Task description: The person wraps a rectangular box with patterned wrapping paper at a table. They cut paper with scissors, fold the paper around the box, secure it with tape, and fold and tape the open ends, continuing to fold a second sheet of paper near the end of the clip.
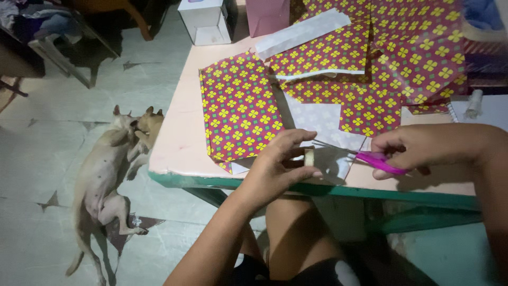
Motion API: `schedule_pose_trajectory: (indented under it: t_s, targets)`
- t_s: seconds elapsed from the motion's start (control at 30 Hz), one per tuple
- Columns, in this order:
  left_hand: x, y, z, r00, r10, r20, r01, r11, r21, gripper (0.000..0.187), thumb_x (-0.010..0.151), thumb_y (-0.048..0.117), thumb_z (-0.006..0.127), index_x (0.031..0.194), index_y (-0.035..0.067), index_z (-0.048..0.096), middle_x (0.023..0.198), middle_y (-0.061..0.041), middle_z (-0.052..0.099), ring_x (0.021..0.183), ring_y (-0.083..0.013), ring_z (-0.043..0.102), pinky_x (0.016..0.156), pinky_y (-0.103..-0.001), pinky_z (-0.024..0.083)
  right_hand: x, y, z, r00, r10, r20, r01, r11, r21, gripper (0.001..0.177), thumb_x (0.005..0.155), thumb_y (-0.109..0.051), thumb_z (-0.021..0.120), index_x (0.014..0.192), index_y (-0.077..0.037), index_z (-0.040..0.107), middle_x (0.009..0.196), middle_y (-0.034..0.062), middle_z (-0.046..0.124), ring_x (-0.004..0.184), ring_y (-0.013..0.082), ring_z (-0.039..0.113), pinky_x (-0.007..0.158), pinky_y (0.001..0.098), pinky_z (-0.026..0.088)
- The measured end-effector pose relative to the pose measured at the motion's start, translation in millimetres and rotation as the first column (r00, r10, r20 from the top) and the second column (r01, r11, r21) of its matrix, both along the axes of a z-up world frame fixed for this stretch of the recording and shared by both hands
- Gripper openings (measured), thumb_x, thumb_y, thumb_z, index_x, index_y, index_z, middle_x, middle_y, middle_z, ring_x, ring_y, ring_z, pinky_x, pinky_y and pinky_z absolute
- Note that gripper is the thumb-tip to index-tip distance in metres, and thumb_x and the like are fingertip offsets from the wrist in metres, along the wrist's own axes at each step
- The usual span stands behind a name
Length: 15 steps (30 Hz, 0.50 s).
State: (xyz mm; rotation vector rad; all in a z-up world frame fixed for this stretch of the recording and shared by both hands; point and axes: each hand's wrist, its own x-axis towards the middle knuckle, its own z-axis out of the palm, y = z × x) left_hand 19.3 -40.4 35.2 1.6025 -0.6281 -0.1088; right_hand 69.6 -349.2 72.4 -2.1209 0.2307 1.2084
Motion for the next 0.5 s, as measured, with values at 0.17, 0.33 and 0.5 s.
schedule_pose_trajectory:
  t_s: [0.17,0.33,0.5]
  targets:
    - [-2,0,5,1.0,0.002,0.005,-0.003,0.997,0.079,0.059,0.086,0.007,0.081,0.141,0.006,0.058,0.138,-0.009,0.056,0.123,-0.0215,0.066,0.104,-0.034,0.059,5,9,8,0.944,0.306,0.122,-0.303,0.952,-0.037,0.037,0.084,-0.039,0.083,0.096,-0.01,0.064,0.066,0.0027,0.062,0.054,0.0135,0.058,0.048,0.0298,0.044]
    - [-1,-4,8,1.0,-0.016,0.021,0.014,0.994,0.104,0.06,0.085,0.009,0.082,0.14,0.007,0.058,0.138,-0.007,0.056,0.122,-0.0186,0.066,0.102,-0.033,0.056,5,9,9,0.968,0.211,0.136,-0.207,0.977,-0.042,0.043,0.082,-0.044,0.088,0.08,-0.004,0.072,0.057,0.0052,0.056,0.048,0.0189,0.052,0.046,0.0347,0.04]
    - [1,-8,6,0.999,-0.044,-0.015,0.045,0.997,0.07,0.06,0.084,0.008,0.082,0.139,0.006,0.059,0.135,-0.007,0.058,0.119,-0.0192,0.067,0.103,-0.033,0.061,11,-3,-5,0.98,0.168,0.109,-0.166,0.986,-0.032,0.033,0.082,-0.033,0.083,0.085,-0.004,0.068,0.06,0.007,0.06,0.05,0.0175,0.054,0.047,0.0335,0.041]
